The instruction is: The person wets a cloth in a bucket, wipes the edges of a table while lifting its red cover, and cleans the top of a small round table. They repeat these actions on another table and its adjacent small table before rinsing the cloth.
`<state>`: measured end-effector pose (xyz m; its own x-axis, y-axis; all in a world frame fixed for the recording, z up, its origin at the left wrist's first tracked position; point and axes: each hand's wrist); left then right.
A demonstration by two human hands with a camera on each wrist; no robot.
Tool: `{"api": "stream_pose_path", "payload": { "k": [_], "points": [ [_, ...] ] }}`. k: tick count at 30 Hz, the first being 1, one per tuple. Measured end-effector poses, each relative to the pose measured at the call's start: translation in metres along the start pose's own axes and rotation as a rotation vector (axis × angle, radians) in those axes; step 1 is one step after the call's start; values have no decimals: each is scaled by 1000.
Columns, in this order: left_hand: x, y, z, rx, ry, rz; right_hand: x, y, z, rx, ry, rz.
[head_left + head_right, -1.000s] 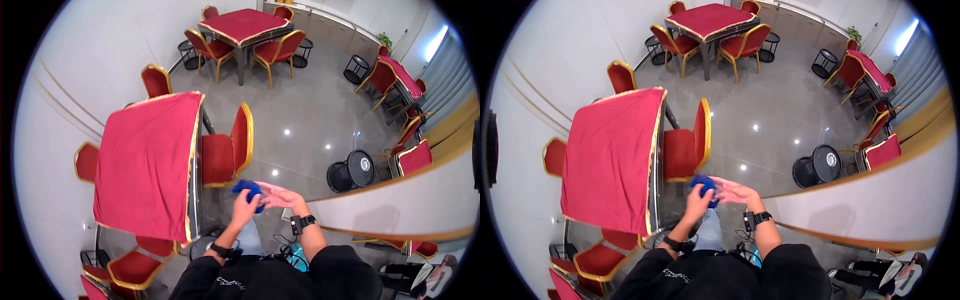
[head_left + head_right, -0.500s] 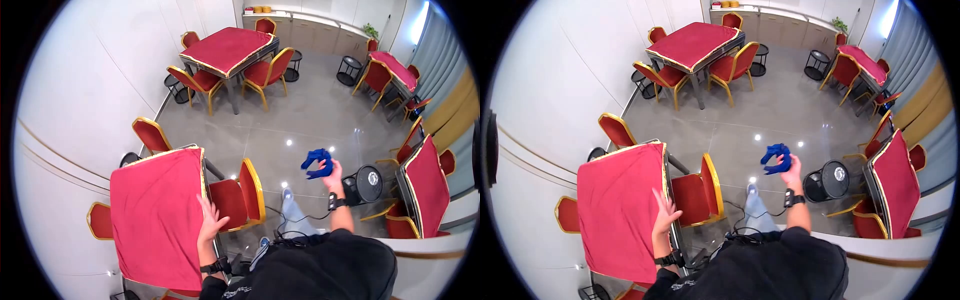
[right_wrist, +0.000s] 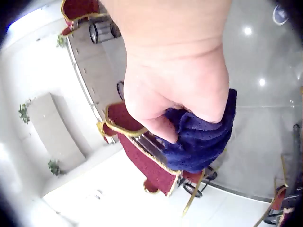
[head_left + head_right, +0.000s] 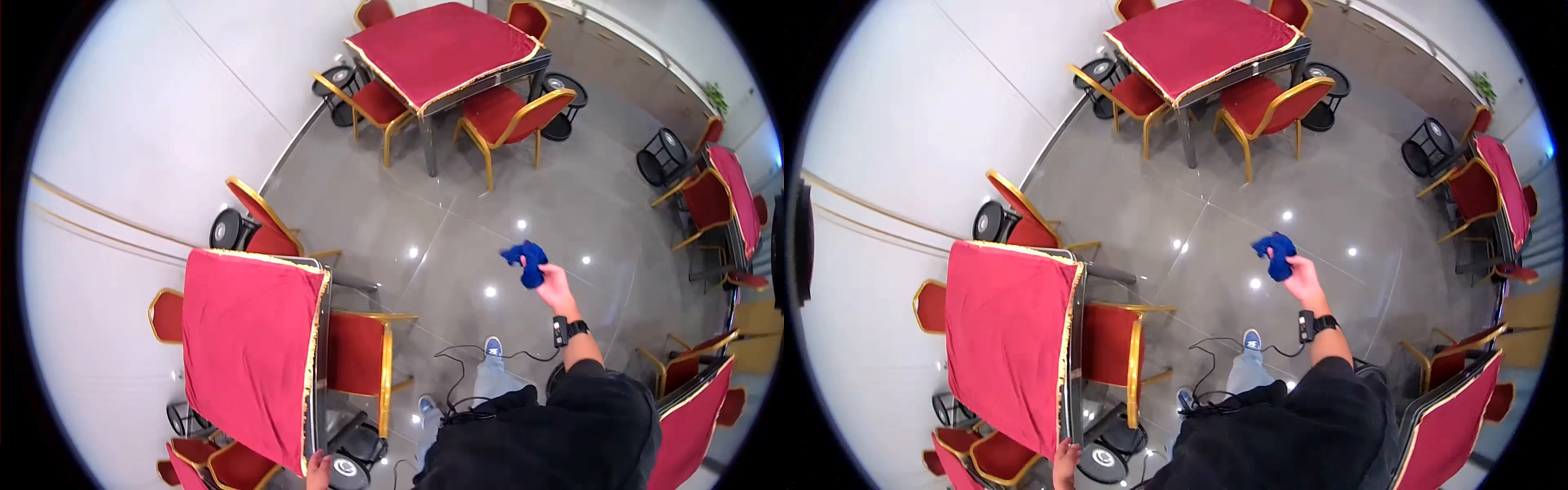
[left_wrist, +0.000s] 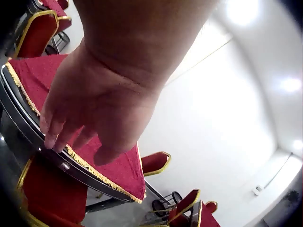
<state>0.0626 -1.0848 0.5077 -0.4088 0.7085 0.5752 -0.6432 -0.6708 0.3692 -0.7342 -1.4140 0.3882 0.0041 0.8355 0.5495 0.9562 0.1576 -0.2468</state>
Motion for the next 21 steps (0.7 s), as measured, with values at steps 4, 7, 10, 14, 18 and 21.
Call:
{"api": "stream_pose_path", "payload": {
  "k": [4,7,10,14,18,21],
  "points": [
    [68,106,3,562,210,321,-73,-18,-57,101,46,-132],
    [73,134,4,548,148,98,-106,-37,-100,355,-34,-119],
    [72,249,10,509,196,94,-152,-46,-131,612,51,-51],
    [28,273,-3,560,321,83,-172,-73,-148,639,50,-156],
    [-47,291,-12,641,385,58,-181,-91,-185,687,-35,-171],
    [-75,320,-27,473,505,0,-204,-117,-189,692,-126,-154]
  ]
}}
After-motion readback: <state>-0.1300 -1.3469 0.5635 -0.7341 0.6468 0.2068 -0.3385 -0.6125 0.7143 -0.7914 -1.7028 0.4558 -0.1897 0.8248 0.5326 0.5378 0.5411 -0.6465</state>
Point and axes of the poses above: each hand's wrist, its own x-axis away from the middle knuckle, its own z-axis out of the back of the hand, y = z × x, and after that the axes turned 10 degrees about y, right-handed
